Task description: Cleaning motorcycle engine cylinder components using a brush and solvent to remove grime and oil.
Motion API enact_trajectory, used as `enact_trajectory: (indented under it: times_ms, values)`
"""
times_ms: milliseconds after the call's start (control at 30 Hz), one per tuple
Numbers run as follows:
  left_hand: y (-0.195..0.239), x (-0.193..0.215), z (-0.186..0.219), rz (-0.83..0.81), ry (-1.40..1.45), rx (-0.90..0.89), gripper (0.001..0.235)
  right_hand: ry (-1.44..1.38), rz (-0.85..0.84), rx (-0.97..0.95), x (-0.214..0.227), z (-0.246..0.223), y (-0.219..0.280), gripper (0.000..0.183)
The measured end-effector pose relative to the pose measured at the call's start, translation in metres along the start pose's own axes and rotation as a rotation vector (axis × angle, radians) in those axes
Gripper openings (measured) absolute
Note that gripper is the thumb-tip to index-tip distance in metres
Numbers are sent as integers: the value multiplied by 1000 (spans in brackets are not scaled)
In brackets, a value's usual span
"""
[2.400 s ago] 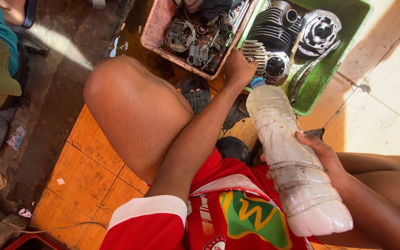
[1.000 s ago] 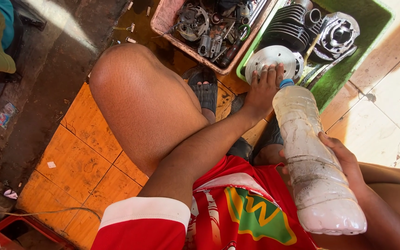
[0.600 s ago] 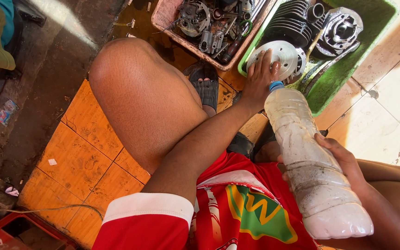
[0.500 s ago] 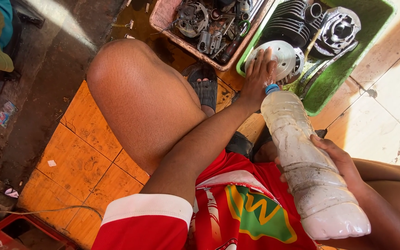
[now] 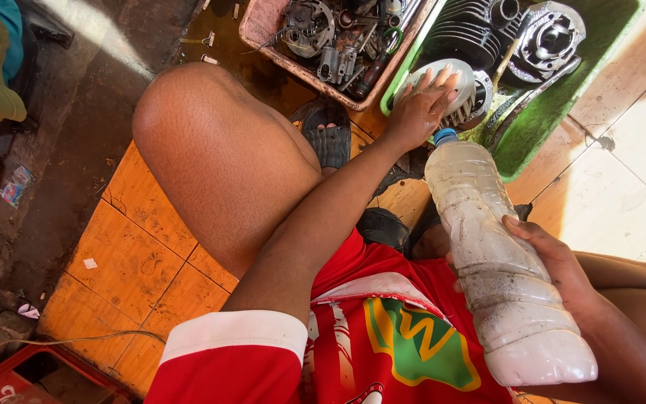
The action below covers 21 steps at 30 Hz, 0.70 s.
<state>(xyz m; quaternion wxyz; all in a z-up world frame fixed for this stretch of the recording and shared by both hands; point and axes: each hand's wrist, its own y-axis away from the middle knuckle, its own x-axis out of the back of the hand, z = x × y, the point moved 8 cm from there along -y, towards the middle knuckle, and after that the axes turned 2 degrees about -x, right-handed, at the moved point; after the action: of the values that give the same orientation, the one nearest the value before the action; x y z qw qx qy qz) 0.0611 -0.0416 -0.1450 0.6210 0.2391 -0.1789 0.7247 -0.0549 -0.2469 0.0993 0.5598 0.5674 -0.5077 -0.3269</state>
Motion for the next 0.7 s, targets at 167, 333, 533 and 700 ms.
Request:
enact_trajectory:
  times_ms: [167,333,533,700]
  values:
    - [-4,6,-3,29,182,56,41,-12,-99,-48,3,14,-17,58]
    - [-3,3,0,98,-25,-23,42,-11,-103,-85,-2,18,-13,52]
    - [2,4,18,33,-193,-8,76,-32,-157,-54,5,24,-25,52]
    - [10,14,29,109,-276,-57,80,-58,-147,1,5,19,-28,42]
